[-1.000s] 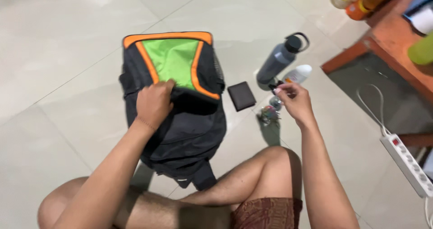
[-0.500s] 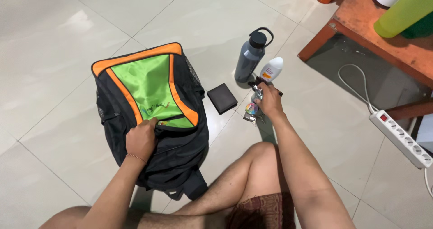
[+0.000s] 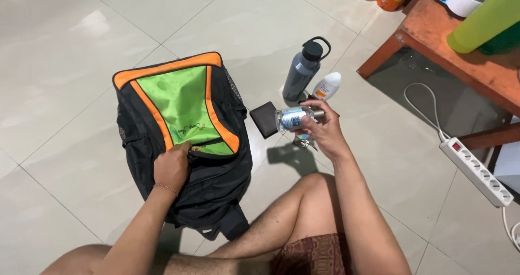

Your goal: The person sits on the floor and packs a black and green backpack with daily essentials. They place a wallet, keys, a bottle of lotion, sunglasses, a pen, and a water bottle into the bag, then zip it closed.

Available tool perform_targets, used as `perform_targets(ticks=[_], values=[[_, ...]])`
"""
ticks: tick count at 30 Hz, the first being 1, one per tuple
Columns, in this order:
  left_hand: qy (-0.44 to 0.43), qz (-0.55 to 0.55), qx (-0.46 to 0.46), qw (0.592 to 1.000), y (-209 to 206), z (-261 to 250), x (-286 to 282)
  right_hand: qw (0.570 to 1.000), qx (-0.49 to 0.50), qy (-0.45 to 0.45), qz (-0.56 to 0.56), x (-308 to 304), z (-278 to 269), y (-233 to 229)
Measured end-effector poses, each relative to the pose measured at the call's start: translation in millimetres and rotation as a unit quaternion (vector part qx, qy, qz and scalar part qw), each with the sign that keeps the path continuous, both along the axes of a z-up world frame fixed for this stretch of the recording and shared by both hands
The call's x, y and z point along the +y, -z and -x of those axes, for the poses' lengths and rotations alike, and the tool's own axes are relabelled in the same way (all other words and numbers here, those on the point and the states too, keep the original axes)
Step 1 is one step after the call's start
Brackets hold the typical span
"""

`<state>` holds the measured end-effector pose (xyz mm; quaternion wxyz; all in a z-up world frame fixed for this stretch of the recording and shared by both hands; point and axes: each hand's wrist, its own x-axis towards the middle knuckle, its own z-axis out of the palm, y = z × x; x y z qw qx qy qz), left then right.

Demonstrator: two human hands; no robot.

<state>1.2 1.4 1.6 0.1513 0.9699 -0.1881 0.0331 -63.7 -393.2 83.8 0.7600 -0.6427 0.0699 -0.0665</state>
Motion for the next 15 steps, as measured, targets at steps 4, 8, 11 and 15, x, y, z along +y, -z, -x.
perform_targets(ticks=[4,8,11,15], values=[[0.004,-0.005,0.010,1.000,-3.6,-2.8,2.2,0.997,0.014,-0.005,-0.079,11.2,4.5,-2.4],[-0.003,-0.028,0.035,0.999,-10.6,-13.1,4.1,0.995,0.024,-0.024,-0.097,17.7,7.2,-4.4],[-0.008,-0.023,0.040,0.999,-19.0,-18.5,4.3,0.995,0.052,-0.016,-0.080,22.9,9.3,-10.0],[-0.022,-0.018,0.027,0.999,-39.8,-28.8,5.4,0.993,0.082,-0.043,-0.072,35.8,19.4,-20.6]])
